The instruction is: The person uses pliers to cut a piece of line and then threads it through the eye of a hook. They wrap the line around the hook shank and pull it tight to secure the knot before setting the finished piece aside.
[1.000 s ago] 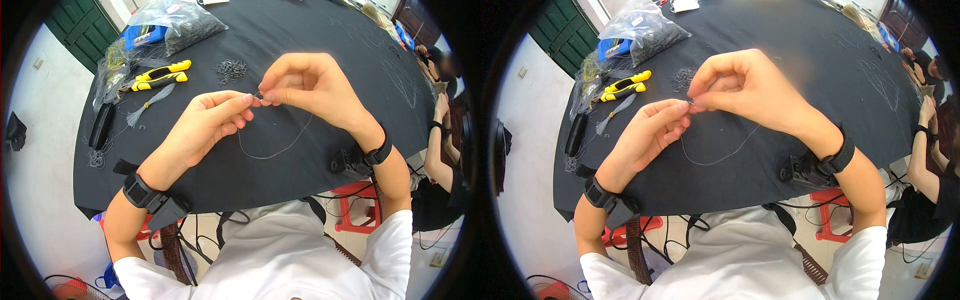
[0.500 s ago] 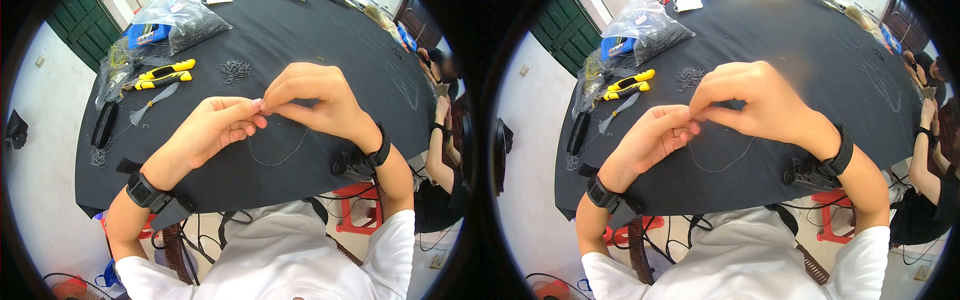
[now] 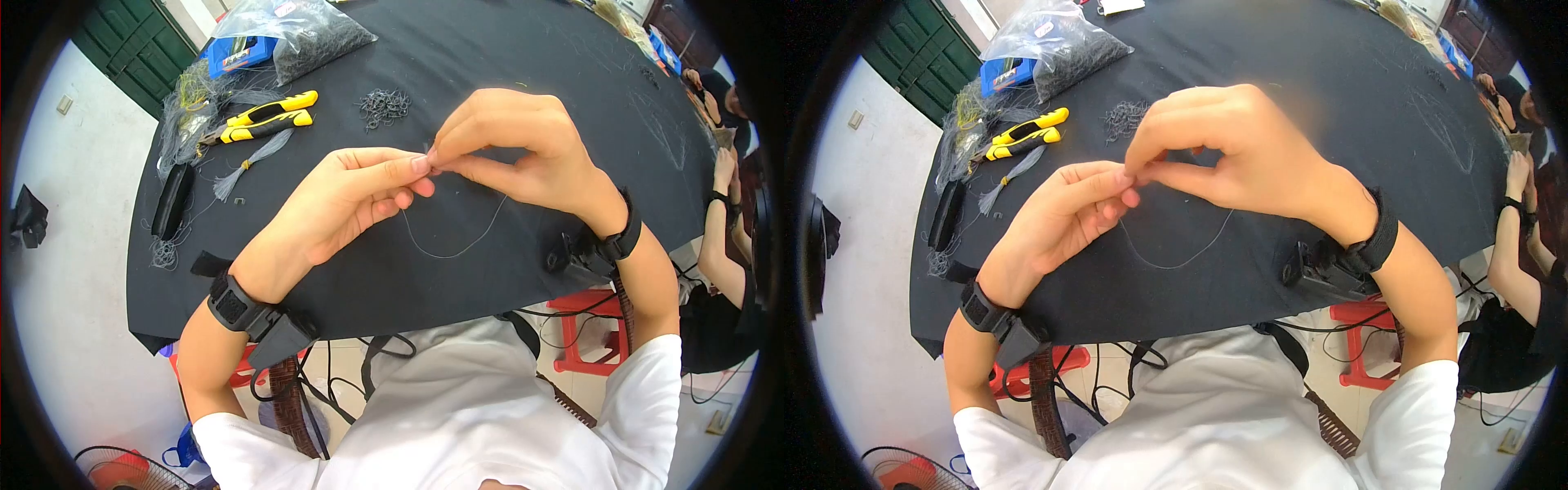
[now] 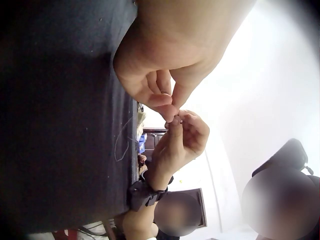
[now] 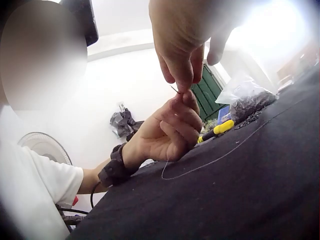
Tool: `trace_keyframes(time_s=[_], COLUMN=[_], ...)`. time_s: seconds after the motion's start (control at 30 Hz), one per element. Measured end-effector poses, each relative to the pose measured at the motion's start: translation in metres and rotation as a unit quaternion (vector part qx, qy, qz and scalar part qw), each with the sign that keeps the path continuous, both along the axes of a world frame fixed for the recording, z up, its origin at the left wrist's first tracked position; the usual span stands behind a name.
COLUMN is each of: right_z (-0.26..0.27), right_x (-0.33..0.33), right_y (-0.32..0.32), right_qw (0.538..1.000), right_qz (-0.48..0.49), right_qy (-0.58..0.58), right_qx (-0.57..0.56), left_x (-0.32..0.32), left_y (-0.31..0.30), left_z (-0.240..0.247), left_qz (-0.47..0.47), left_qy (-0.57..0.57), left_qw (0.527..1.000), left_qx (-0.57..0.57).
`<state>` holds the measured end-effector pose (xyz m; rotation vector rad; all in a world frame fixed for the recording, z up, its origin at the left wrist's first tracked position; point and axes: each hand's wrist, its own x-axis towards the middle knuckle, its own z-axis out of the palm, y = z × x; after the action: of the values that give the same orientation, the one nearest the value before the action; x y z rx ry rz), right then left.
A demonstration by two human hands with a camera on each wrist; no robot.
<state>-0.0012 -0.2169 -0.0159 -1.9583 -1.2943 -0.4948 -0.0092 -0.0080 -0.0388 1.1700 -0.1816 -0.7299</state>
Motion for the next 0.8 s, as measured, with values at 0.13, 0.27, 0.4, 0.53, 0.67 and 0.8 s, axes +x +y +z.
trace_keyframes(time_s=[0.13, 0.27, 0.4, 0.53, 0.67, 0.8], right_z=[-0.0007, -0.0018, -0.0027, -0.0046, -0.0039, -0.0045], right_x=[-0.0001, -0.0004, 0.0014, 0.0025, 0.0032, 0.0064], right_y=[0.0000, 0.0004, -0.0014, -0.0026, -0.0023, -0.0045], right_qw=[1.000, 1.000, 1.000, 0.999, 0.999, 0.999], right_qz=[-0.009, -0.010, 0.002, 0.007, -0.013, -0.030], right_qy=[0.010, 0.023, 0.020, 0.032, 0.018, 0.040], right_qx=[-0.007, 0.006, -0.007, -0.027, -0.026, -0.009], left_x=[-0.0007, 0.0017, 0.0024, 0.0023, 0.0025, 0.0007], left_y=[-0.0006, 0.0006, 0.0015, 0.0022, 0.0013, -0.0015], left_z=[0.0001, -0.0025, -0.0040, -0.0039, -0.0046, -0.0015], left_qz=[0.011, 0.029, 0.044, 0.037, 0.044, 0.057], left_qy=[-0.017, -0.035, -0.035, -0.041, -0.055, -0.111], left_qw=[1.000, 0.999, 0.998, 0.998, 0.997, 0.988], left_qx=[0.018, 0.014, 0.013, 0.004, 0.024, 0.091])
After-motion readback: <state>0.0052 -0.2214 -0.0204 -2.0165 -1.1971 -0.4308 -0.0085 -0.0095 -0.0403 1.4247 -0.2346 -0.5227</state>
